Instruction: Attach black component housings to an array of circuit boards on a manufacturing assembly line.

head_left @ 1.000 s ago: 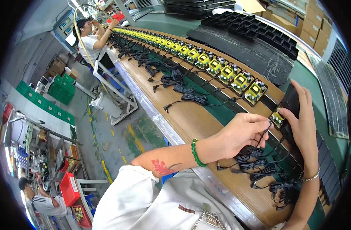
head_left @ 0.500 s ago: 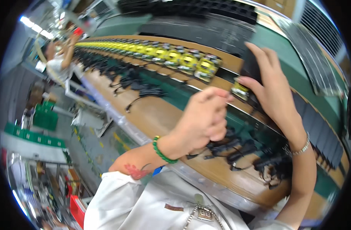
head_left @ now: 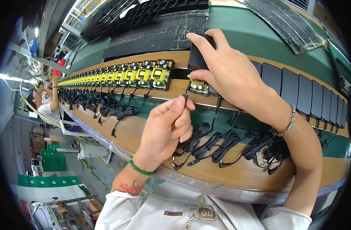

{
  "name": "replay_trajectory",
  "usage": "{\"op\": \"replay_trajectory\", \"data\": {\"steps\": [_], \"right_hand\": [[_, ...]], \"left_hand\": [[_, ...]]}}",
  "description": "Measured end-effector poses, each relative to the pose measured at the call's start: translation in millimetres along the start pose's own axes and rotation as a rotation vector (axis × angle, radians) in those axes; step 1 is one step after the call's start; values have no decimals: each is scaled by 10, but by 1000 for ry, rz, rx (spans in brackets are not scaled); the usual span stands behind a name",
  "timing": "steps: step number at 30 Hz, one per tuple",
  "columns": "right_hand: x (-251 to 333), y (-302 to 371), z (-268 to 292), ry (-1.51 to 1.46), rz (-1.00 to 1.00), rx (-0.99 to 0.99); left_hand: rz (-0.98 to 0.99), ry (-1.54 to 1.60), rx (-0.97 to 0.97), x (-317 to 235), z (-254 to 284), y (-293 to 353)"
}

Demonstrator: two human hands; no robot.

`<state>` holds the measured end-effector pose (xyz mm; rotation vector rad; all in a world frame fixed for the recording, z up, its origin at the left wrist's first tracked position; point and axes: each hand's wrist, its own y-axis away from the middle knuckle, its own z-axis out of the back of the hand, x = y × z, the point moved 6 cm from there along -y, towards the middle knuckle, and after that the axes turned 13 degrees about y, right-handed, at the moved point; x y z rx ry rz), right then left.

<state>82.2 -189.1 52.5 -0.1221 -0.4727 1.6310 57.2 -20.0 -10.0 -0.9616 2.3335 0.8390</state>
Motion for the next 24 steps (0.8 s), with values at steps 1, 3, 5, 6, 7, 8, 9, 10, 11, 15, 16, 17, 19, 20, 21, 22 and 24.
{"op": "replay_trajectory", "data": {"steps": [1,3,5,6,7,8,9,10,11,15,16,17,19,20,21,22,24], "right_hand": [[4,-7,5,2,7,7],[-3,-7,6,10,19,23],[-10,-1,1,12,19,29],[-4,1,6,15,27,20],[3,3,11,19,36,10],[10,7,18,22,45,0],[17,13,25,24,54,-10],[13,18,30,22,51,-12],[13,20,33,31,54,-11],[26,18,35,52,71,-7],[29,15,33,54,71,-6],[32,12,30,57,71,-5],[25,8,21,63,69,0],[26,0,18,57,69,-1],[23,-11,11,59,69,2],[21,-22,3,61,69,6],[26,-27,-16,66,68,15]], "left_hand": [[13,-18,10,-14,-40,-50],[41,-53,34,-23,-130,-173],[60,-76,46,-3,-197,-195],[38,-160,-1,-10,-207,-184],[14,-246,-47,-21,-222,-164],[-11,-331,-93,-36,-235,-143],[-36,-417,-140,-58,-241,-127],[-34,-421,-140,-61,-264,-125],[-28,-465,-156,-71,-277,-128],[-11,-596,-213,-136,-298,-142],[13,-613,-215,-153,-294,-139],[38,-630,-216,-171,-287,-135],[89,-663,-217,-163,-276,-119],[90,-666,-222,-145,-283,-106],[48,-705,-240,-132,-299,-104],[7,-743,-257,-112,-318,-104],[-75,-818,-290,-109,-344,-91]]}}
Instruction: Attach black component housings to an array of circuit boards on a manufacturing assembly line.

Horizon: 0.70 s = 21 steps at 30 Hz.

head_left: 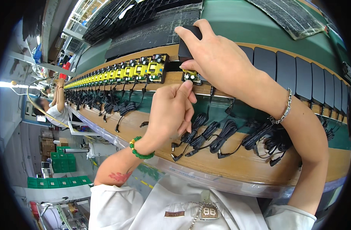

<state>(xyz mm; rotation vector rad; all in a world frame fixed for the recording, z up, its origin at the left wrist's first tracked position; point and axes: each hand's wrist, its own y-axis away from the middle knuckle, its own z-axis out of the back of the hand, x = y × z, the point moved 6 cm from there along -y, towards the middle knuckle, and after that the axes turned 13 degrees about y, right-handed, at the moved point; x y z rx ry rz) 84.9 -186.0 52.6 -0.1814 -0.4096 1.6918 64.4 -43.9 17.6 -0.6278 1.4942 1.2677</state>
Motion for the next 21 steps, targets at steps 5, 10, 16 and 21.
{"op": "replay_trajectory", "data": {"steps": [5,10,16,21], "right_hand": [[32,31,26,19,9,-69],[34,62,37,23,13,-82],[43,79,24,83,65,-78],[38,106,60,24,37,-213]], "left_hand": [[57,-30,26,-58,49,9],[-28,-153,-50,-10,33,50],[141,-36,69,-123,81,-68],[252,111,248,-126,120,-134]]}}
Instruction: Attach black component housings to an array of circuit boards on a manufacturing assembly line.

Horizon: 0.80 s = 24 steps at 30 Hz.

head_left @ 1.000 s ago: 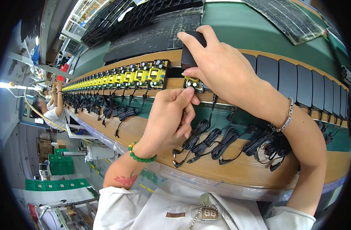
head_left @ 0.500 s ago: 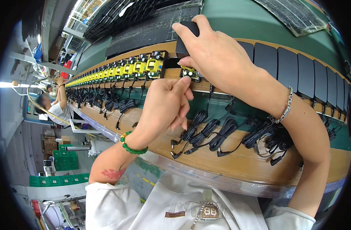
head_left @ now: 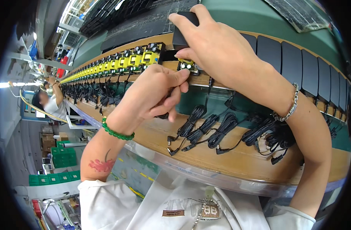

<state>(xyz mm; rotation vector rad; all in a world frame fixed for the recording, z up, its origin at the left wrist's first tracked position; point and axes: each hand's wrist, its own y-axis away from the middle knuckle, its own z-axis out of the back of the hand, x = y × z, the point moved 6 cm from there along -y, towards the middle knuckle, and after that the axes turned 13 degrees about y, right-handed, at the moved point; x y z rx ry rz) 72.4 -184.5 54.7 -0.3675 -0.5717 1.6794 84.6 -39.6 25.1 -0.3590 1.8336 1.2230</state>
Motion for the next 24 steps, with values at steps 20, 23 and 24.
{"op": "replay_trajectory", "data": {"steps": [20,23,24], "right_hand": [[96,-35,185,-102,116,321],[109,-76,201,-141,25,303],[108,-91,215,-152,-7,297]], "left_hand": [[-278,416,111,410,-66,-65],[-298,437,139,419,-71,-94],[-306,443,150,417,-69,-96]]}}
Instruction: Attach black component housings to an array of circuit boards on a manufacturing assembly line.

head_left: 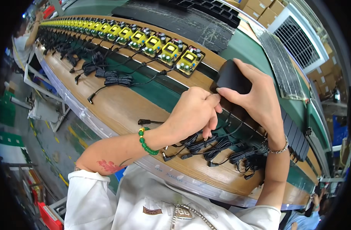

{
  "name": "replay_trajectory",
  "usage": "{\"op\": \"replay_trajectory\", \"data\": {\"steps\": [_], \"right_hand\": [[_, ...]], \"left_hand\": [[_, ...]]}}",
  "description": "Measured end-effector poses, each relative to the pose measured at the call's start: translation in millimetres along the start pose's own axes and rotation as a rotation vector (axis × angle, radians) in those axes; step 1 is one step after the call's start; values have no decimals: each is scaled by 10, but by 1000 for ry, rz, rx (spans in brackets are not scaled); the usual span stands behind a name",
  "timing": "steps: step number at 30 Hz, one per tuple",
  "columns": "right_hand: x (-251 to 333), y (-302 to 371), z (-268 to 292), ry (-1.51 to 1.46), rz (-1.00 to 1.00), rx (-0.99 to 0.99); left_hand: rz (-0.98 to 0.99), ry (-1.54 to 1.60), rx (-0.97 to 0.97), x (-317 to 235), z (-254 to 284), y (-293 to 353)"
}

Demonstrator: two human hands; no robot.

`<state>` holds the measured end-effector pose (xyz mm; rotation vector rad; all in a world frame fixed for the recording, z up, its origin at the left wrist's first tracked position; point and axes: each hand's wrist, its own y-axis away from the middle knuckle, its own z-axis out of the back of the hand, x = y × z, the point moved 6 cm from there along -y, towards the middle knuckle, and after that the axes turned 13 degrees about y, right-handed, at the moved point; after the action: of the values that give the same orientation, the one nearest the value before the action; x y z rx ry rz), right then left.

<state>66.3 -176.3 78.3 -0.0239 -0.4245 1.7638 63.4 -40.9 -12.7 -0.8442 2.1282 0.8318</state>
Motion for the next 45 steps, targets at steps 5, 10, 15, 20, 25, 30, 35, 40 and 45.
{"op": "replay_trajectory", "data": {"steps": [5,10,15,20,25,30,35,40,45], "right_hand": [[-55,-21,-12,12,36,-26],[58,-141,54,29,-54,225],[51,-288,105,213,-59,479],[216,-576,58,506,40,685],[275,-493,38,172,74,514],[396,-558,-78,208,-27,641],[449,-546,-73,307,-141,733],[401,-513,-103,310,-156,748],[346,-428,-69,262,-190,723]], "left_hand": [[-1,-100,29,-64,-21,34],[6,-105,38,-19,-11,53],[64,-40,89,17,-25,31],[-623,-1114,229,-104,-242,446],[-1133,-1236,-265,-224,-86,886],[-1241,-1022,-181,-216,178,1161],[-1385,-749,-338,-277,553,1348],[-1268,-947,-452,-433,1065,1418],[-1176,-1044,-442,-514,1460,1383]]}}
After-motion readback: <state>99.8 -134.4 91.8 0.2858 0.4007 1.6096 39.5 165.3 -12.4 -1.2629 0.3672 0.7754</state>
